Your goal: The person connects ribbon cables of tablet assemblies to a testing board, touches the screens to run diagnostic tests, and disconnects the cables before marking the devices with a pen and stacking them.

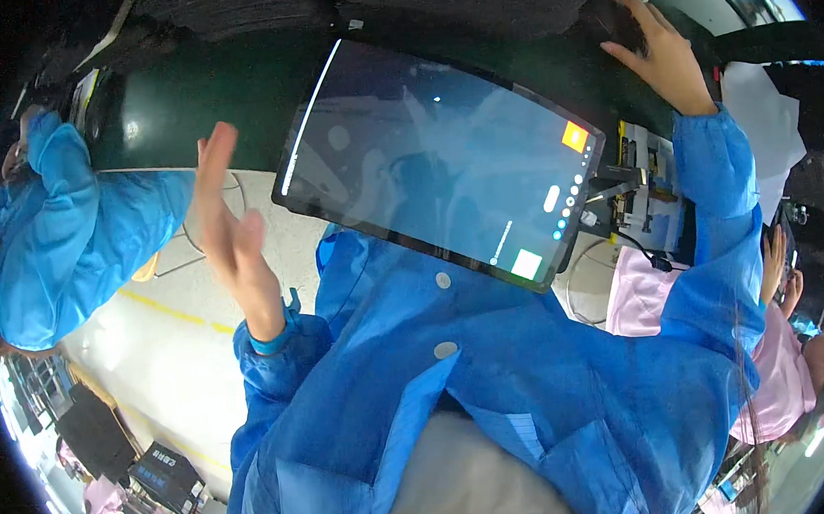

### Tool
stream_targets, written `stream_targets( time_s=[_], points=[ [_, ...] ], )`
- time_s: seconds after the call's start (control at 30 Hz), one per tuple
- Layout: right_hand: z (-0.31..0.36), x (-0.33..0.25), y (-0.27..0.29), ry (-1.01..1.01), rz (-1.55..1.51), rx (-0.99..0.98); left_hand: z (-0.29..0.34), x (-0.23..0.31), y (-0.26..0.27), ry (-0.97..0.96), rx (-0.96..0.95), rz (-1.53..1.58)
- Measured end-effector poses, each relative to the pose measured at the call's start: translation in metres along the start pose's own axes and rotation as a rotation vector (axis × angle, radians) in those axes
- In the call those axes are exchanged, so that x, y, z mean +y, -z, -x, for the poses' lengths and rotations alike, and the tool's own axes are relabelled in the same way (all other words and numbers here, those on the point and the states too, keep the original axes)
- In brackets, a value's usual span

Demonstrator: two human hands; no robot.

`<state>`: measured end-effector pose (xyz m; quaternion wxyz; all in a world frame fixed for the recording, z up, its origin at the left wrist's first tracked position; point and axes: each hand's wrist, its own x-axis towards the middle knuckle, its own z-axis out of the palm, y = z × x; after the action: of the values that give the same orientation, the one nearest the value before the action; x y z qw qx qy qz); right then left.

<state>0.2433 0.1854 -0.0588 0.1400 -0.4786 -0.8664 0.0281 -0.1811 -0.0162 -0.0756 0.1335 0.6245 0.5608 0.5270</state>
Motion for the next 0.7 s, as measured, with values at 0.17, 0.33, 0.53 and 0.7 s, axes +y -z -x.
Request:
stream_targets(
  time_s=[0.17,0.33,0.53,0.7],
  points=[
    [0.004,0.004,-0.007,0.142,-0.028,0.008,0.001,0.039,-0.012,-0.436,-0.285,-0.201],
    [0.004,-0.038,0.012,0.061,0.015,0.076,0.015,0.066,-0.058,-0.691,-0.549,0.006],
    [0.053,-0.091,0.065,0.093,-0.015,0.073,0.025,0.071,-0.080,-0.836,-0.541,-0.020],
    [0.064,-0.087,0.060,0.066,0.063,0.101,0.031,0.066,-0.079,-0.764,-0.486,-0.028]
  ],
)
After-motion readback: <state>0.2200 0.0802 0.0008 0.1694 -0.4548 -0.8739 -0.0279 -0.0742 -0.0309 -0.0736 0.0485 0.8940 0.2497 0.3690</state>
